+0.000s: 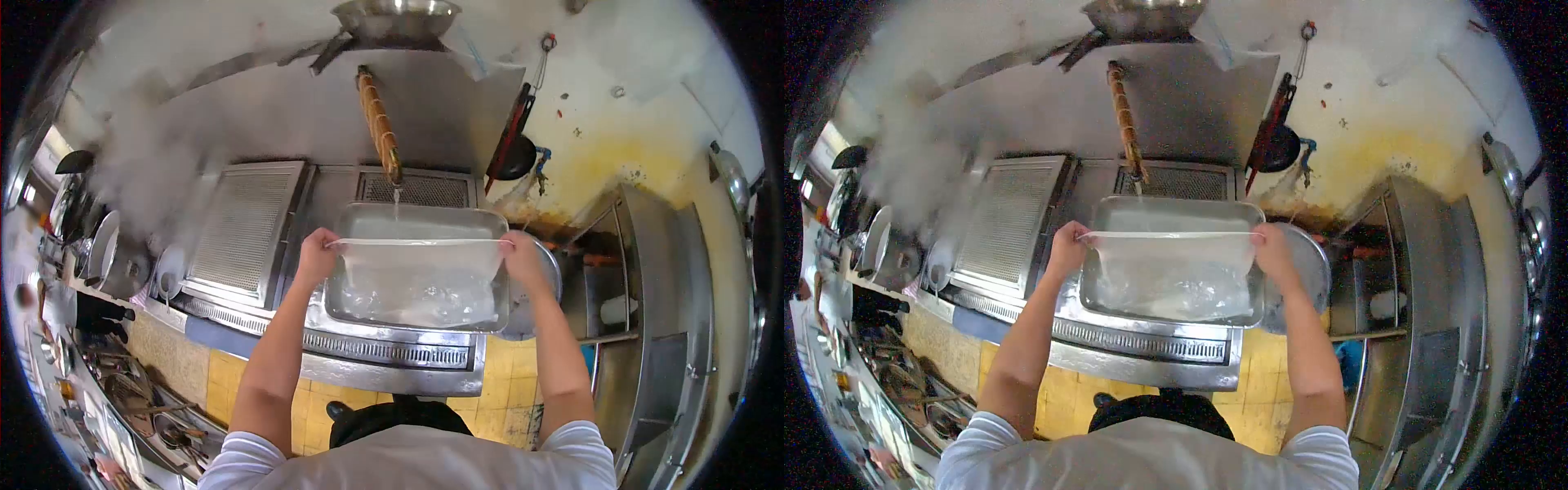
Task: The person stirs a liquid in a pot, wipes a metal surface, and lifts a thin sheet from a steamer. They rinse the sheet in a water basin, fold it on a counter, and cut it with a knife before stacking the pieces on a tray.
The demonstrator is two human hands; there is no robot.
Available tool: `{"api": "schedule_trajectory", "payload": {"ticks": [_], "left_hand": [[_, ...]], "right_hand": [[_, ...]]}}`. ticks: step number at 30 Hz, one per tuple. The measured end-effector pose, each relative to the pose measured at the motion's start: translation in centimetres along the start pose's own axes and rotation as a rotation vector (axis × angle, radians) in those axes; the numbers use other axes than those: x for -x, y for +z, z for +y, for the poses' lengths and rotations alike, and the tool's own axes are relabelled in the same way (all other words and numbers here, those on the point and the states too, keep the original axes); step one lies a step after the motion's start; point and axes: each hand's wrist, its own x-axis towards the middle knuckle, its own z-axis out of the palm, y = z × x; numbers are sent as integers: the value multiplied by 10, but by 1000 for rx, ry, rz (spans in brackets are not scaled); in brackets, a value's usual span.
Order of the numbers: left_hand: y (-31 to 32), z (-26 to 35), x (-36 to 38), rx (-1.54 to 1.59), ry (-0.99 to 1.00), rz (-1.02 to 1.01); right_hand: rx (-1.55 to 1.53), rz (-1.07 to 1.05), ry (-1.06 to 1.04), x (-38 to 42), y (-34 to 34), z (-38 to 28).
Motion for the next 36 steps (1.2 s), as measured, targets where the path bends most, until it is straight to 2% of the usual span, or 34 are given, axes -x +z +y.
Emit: {"api": "schedule_trajectory", "payload": {"ticks": [3,6,7,8,9,13,14,17,18,21,22,25,29,34,36], "left_hand": [[-13,-7,5,417,170,92],[-54,21,21,427,343,63],[-69,38,29,420,289,60],[-84,56,36,414,235,56],[-98,70,43,408,180,50],[-147,93,58,494,273,73],[-161,98,59,329,272,149],[-199,122,68,286,346,379],[-212,128,74,290,508,452],[-270,137,90,-5,607,630],[-289,136,93,-28,578,668],[-352,119,89,248,614,655],[-431,92,87,554,653,526],[-522,39,66,603,627,582],[-555,12,47,496,669,677]], "right_hand": [[-215,18,123,2,-44,-47],[-348,34,77,-2,-83,-80],[-371,43,42,-4,-93,-92],[-473,39,126,-6,-104,-106],[-468,64,66,-7,-115,-122],[-471,115,-113,-15,-149,-170],[-493,115,-138,-14,-159,-190],[-455,158,-226,-8,-184,-250],[-423,178,-253,-3,-189,-271],[-409,211,-305,10,-196,-339],[-382,241,-316,14,-195,-362],[-325,299,-336,26,-178,-425],[-288,309,-310,34,-134,-491],[-277,316,-226,47,-49,-567],[-277,327,-197,50,-8,-600]]}}
